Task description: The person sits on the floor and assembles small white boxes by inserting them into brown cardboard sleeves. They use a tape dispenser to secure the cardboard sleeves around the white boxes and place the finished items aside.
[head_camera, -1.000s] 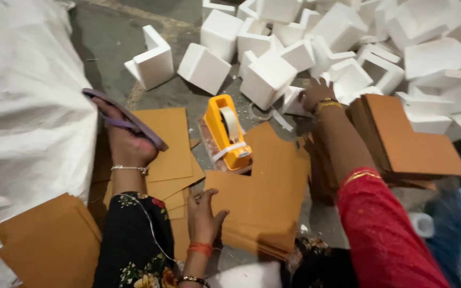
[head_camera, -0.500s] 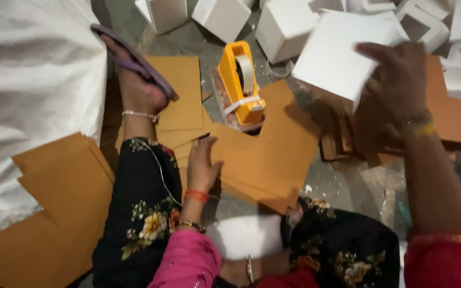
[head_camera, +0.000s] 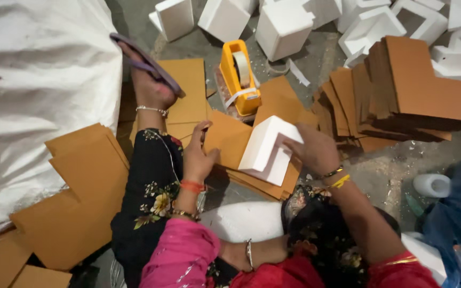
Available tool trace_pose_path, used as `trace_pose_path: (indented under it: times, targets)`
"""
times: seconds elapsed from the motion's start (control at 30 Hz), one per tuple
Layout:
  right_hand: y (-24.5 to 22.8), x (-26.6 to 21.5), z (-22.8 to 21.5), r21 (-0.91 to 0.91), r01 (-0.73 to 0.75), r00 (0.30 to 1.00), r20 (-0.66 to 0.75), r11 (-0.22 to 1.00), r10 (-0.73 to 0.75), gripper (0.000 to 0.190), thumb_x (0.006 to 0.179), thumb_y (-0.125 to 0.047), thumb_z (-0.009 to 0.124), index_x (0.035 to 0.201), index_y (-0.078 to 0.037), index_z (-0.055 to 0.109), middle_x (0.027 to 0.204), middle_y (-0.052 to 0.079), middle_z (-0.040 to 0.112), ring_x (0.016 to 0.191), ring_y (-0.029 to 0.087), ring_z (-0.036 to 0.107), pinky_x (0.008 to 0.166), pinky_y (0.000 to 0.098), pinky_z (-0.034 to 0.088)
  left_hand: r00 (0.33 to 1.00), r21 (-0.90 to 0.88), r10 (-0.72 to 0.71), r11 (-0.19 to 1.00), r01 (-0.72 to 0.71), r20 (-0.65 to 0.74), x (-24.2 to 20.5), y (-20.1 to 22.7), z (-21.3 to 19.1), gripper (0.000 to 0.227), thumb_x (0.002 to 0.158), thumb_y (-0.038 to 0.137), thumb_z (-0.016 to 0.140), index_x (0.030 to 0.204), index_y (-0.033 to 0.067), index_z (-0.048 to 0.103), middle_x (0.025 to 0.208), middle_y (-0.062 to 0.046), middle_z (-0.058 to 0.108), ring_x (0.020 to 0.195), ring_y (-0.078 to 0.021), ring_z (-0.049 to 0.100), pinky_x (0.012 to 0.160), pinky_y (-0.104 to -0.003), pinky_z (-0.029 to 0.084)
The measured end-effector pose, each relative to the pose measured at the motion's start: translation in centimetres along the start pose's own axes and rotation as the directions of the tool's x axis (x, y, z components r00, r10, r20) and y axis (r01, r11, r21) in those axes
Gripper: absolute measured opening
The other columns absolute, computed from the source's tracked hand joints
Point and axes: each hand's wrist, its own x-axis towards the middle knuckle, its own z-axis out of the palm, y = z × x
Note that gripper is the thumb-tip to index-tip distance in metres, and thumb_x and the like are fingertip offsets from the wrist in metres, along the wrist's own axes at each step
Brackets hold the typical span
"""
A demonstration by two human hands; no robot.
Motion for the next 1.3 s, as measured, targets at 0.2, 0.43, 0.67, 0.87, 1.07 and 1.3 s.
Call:
trace_pose_path:
  times: [0.2, 0.43, 0.67, 0.87, 1.07, 1.3]
  targets:
    - [-2.5, -0.3, 0.7, 0.028, 0.162, 0.964, -0.217, 0.986, -0.153, 0.054, 0.09, -0.038, 0.072, 0.137, -0.015, 0.061, 0.117, 0.009, 0.069, 0.106, 0.033, 0.066, 0.081, 0.0435, 0.054, 0.975, 0.112, 0.051, 0.991, -0.076, 0.215, -1.1, -0.4, 5.6, 0.048, 0.101, 0.021, 0.067, 0.147, 0.0096, 0.057, 0.111, -0.015, 0.071, 0.098, -0.032, 0.066, 0.088, -0.04, 0.055]
    - [1.1, -0.8, -1.9, 0.507, 0.106, 0.991, -0.121, 0.855, -0.051, 0.067, 0.083, -0.025, 0.079, 0.143, -0.009, 0.055, 0.122, 0.014, 0.063, 0.094, 0.034, 0.058, 0.074, 0.0421, 0.051, 0.973, 0.237, 0.086, 0.962, -0.138, 0.215, 0.9, 1.1, 10.3, 0.067, 0.073, 0.013, 0.075, 0.137, 0.0066, 0.056, 0.116, -0.023, 0.069, 0.108, -0.0445, 0.06, 0.095, -0.049, 0.05]
    - [13.8, -0.4, -14.3, -0.358, -0.072, 0.932, -0.357, 0.931, -0.065, 0.107, 0.066, -0.061, 0.082, 0.143, 0.005, 0.047, 0.144, 0.025, 0.049, 0.133, 0.04, 0.044, 0.105, 0.0534, 0.036, 0.973, 0.215, -0.029, 0.976, -0.021, 0.229, 1.0, 1.9, 9.6, 0.067, 0.075, 0.008, 0.07, 0.14, 0.0079, 0.054, 0.119, -0.024, 0.067, 0.113, -0.0438, 0.061, 0.099, -0.048, 0.049]
    - [8.6, -4.5, -10.8, -0.282, -0.169, 0.945, -0.32, 0.945, 0.073, 0.059, 0.091, -0.021, 0.066, 0.148, -0.011, 0.054, 0.137, 0.01, 0.059, 0.125, 0.03, 0.055, 0.107, 0.045, 0.044, 0.962, 0.219, -0.027, 0.975, -0.034, 0.272, 1.5, 1.4, 9.2, 0.07, 0.072, 0.01, 0.071, 0.139, 0.0071, 0.055, 0.121, -0.024, 0.067, 0.117, -0.0433, 0.061, 0.101, -0.046, 0.049]
    - [3.7, -9.0, -12.4, -0.235, 0.025, 0.874, -0.466, 0.972, -0.135, 0.064, 0.079, -0.013, 0.076, 0.141, -0.008, 0.06, 0.125, 0.015, 0.059, 0.118, 0.035, 0.057, 0.101, 0.0464, 0.048, 0.908, 0.17, 0.012, 0.981, -0.091, 0.418, 1.2, 1.4, 6.5, 0.071, 0.07, 0.014, 0.069, 0.14, 0.0054, 0.056, 0.128, -0.022, 0.067, 0.122, -0.0397, 0.062, 0.104, -0.042, 0.048]
    - [-1.8, -12.1, -2.3, -0.075, 0.771, 0.637, 0.044, 0.633, -0.77, 0.071, 0.079, -0.016, 0.075, 0.146, -0.005, 0.052, 0.154, 0.024, 0.041, 0.143, 0.036, 0.043, 0.12, 0.0431, 0.031, 0.9, -0.022, 0.031, 0.999, -0.025, 0.435, 2.6, 0.1, 7.4, 0.058, 0.097, 0.035, 0.059, 0.147, 0.0069, 0.047, 0.137, -0.02, 0.063, 0.127, -0.036, 0.061, 0.105, -0.041, 0.048]
